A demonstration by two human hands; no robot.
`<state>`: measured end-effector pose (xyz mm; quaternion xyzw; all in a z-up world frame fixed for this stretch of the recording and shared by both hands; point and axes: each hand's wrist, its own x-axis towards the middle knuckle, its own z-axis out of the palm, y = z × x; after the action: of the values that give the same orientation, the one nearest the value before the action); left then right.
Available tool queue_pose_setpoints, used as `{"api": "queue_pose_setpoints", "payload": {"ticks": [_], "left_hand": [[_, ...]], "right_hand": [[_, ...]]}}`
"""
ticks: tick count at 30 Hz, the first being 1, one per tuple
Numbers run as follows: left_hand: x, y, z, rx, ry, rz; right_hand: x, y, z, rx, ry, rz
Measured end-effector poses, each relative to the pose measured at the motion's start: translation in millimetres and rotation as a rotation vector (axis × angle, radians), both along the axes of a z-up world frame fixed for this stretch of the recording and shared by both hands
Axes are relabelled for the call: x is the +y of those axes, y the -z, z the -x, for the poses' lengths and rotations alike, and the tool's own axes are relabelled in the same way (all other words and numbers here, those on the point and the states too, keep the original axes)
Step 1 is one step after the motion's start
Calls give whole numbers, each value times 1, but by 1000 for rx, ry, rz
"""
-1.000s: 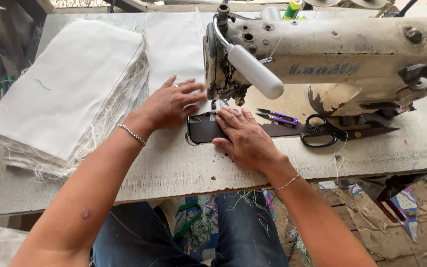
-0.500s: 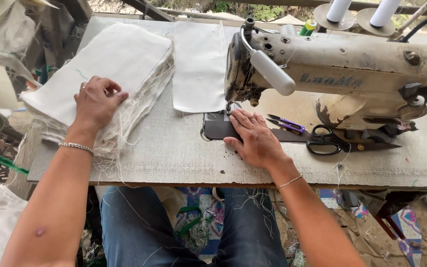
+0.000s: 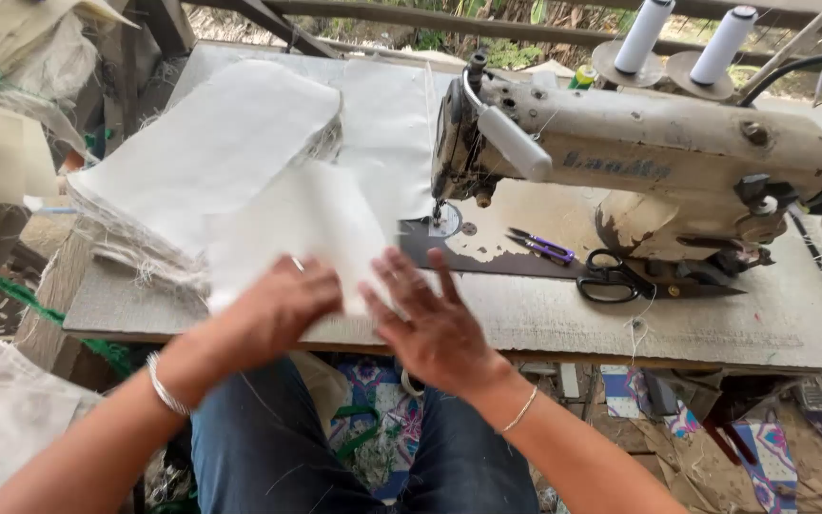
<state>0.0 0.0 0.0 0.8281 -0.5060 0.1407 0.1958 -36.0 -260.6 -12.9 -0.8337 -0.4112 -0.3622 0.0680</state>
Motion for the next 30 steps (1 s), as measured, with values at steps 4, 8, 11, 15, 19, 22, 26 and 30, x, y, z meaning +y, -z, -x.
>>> {"api": "queue_pose_setpoints", "payload": {"ticks": [4,8,11,15,19,22,26,30], "left_hand": [[-9,18,59,-173,-80,-130],[-15,23,65,-88,-265,-71],[-34,42,59,-70,-300,-145],[-36,20,69,-159,-239,-114],[-7,22,82,-25,-263,-113],[-4,29,71,-48,-284,-114],[-13,48,53,-64,-446,-83],[-9,36,59,-32,-363,-85]], "right_hand": [[-1,2,41,181,20,223],[-39,32,54,261,139,238],[-68,24,61,255,196,181],[-82,-1,81,328,79,54],[-77,5,87,307,258,190],[-74,16,69,259,256,157],[-97,14,49,395,284,175],[-123,0,51,555,278,157]]}}
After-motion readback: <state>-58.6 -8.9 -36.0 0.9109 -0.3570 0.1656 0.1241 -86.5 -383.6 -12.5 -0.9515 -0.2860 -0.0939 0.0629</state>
